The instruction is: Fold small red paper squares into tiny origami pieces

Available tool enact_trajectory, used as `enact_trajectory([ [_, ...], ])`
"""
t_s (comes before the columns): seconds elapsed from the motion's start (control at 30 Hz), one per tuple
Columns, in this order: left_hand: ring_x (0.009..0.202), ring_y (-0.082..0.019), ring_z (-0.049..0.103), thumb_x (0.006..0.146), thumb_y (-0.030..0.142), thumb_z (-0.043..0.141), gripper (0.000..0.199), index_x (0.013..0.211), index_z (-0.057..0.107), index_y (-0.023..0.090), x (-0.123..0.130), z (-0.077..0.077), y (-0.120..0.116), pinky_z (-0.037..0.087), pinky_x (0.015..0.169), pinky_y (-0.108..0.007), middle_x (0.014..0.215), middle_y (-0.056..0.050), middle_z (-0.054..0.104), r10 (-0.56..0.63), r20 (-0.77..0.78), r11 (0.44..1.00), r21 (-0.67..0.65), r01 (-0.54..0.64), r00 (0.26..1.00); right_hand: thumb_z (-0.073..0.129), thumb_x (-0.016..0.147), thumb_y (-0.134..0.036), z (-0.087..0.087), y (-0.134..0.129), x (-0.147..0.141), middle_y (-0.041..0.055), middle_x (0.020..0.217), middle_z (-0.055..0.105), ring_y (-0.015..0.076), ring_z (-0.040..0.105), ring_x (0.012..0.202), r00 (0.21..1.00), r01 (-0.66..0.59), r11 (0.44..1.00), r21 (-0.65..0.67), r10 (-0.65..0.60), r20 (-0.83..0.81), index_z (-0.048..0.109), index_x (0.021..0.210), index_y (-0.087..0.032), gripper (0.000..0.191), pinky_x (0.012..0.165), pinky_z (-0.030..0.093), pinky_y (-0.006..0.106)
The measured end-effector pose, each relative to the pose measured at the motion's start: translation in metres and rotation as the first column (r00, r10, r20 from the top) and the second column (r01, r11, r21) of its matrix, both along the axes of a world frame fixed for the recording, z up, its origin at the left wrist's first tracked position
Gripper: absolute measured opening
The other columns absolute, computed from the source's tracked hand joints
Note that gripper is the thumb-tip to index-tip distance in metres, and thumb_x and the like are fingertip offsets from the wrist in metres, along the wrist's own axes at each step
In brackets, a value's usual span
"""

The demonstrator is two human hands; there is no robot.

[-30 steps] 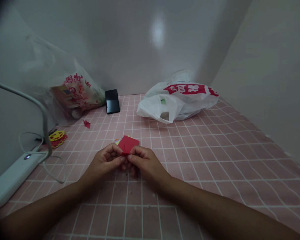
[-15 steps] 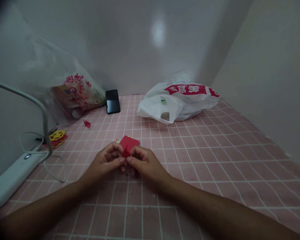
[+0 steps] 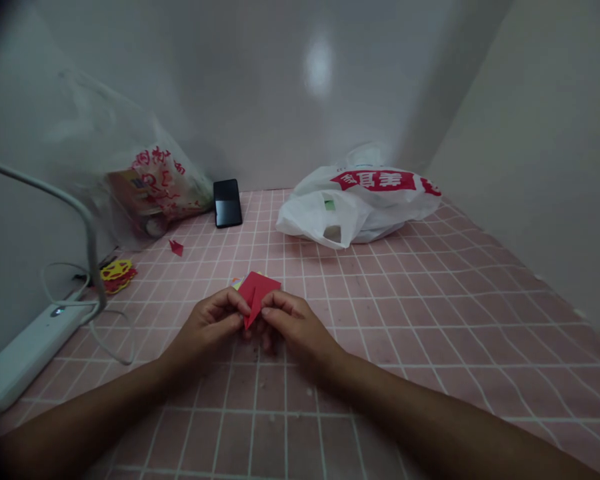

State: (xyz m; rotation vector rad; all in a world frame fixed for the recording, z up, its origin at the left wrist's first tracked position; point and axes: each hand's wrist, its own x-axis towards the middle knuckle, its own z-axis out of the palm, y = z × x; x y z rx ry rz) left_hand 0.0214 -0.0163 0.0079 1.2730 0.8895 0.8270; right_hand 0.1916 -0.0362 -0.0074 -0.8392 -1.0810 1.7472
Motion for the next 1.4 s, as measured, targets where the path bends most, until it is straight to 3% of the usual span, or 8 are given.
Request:
enact_trajectory([
  [0.2,0.066,-0.011,0.056,0.081,0.018,0.057,0.003,0.084,0.058,0.017,-0.0019,0.0022,-0.0032,0.043,0.065,-0.024,0.069,0.002,0.061,-0.018,0.028,0.998,0.058,0.016,0.999,0.062,0.084,-0.033,-0.0025,-0.0011,-0.0011,-0.0043,0.056,0.057,0.0081,0.045,0.044,0.995,0.058,0.998,0.007,-0.059,0.084,0.051,0.075,-0.019,0.020,0.045,0.034,0.022],
  [0.3,0.065,-0.011,0.057,0.081,0.026,0.065,0.019,0.094,0.053,0.019,0.0007,0.0004,-0.0033,0.043,0.063,-0.023,0.076,0.003,0.062,0.036,0.068,0.999,-0.020,-0.035,0.997,0.061,0.086,-0.034,-0.0020,-0.0030,-0.0026,-0.0059,0.052,0.053,0.0084,0.045,0.044,0.987,0.107,0.994,0.035,-0.110,0.115,0.051,0.075,-0.020,0.021,0.045,0.034,0.021],
  [0.4,0.058,-0.010,0.055,0.078,0.032,0.070,0.024,0.088,0.054,0.017,0.0036,-0.0011,-0.0019,0.041,0.056,-0.022,0.070,0.003,0.061,0.008,-0.008,0.996,-0.092,-0.009,1.000,0.061,0.086,-0.033,0.0000,-0.0040,-0.0035,-0.0056,0.055,0.054,0.0085,0.046,0.046,0.981,0.121,0.990,0.066,-0.129,0.142,0.050,0.074,-0.020,0.021,0.046,0.035,0.022],
  [0.57,0.050,-0.008,0.050,0.080,0.036,0.066,0.027,0.071,0.052,0.016,0.0037,-0.0003,-0.0014,0.038,0.052,-0.021,0.056,0.004,0.056,-0.036,-0.103,0.994,-0.105,0.025,0.994,0.060,0.088,-0.038,0.0004,-0.0022,-0.0012,-0.0055,0.056,0.053,0.0083,0.046,0.046,0.986,0.083,0.994,0.074,-0.092,0.137,0.052,0.077,-0.019,0.023,0.046,0.035,0.022],
  [0.8,0.050,-0.008,0.054,0.078,0.036,0.067,0.025,0.077,0.055,0.015,0.0034,-0.0020,-0.0017,0.042,0.052,-0.021,0.062,0.003,0.060,-0.125,-0.105,0.981,-0.164,0.107,0.987,0.062,0.087,-0.035,-0.0011,-0.0003,0.0013,-0.0069,0.051,0.051,0.0079,0.043,0.045,0.977,0.147,0.988,0.056,-0.154,0.151,0.052,0.076,-0.019,0.022,0.046,0.033,0.021],
  [0.93,0.050,-0.009,0.055,0.085,0.042,0.060,0.028,0.077,0.057,0.015,0.0036,-0.0026,-0.0009,0.042,0.052,-0.022,0.065,0.001,0.060,-0.129,-0.120,0.985,-0.127,0.114,0.984,0.062,0.087,-0.033,0.0007,-0.0007,0.0016,-0.0059,0.054,0.053,0.0082,0.046,0.047,0.967,0.180,0.978,0.101,-0.195,0.164,0.054,0.076,-0.018,0.020,0.048,0.035,0.022],
  [1.4,0.049,-0.009,0.052,0.086,0.043,0.059,0.029,0.080,0.056,0.016,0.0023,-0.0038,-0.0023,0.040,0.051,-0.022,0.060,0.003,0.058,-0.144,-0.148,0.984,-0.126,0.126,0.978,0.064,0.085,-0.035,0.0003,-0.0010,0.0016,-0.0064,0.052,0.052,0.0075,0.043,0.044,0.961,0.175,0.980,0.096,-0.191,0.201,0.054,0.072,-0.018,0.024,0.045,0.031,0.021],
])
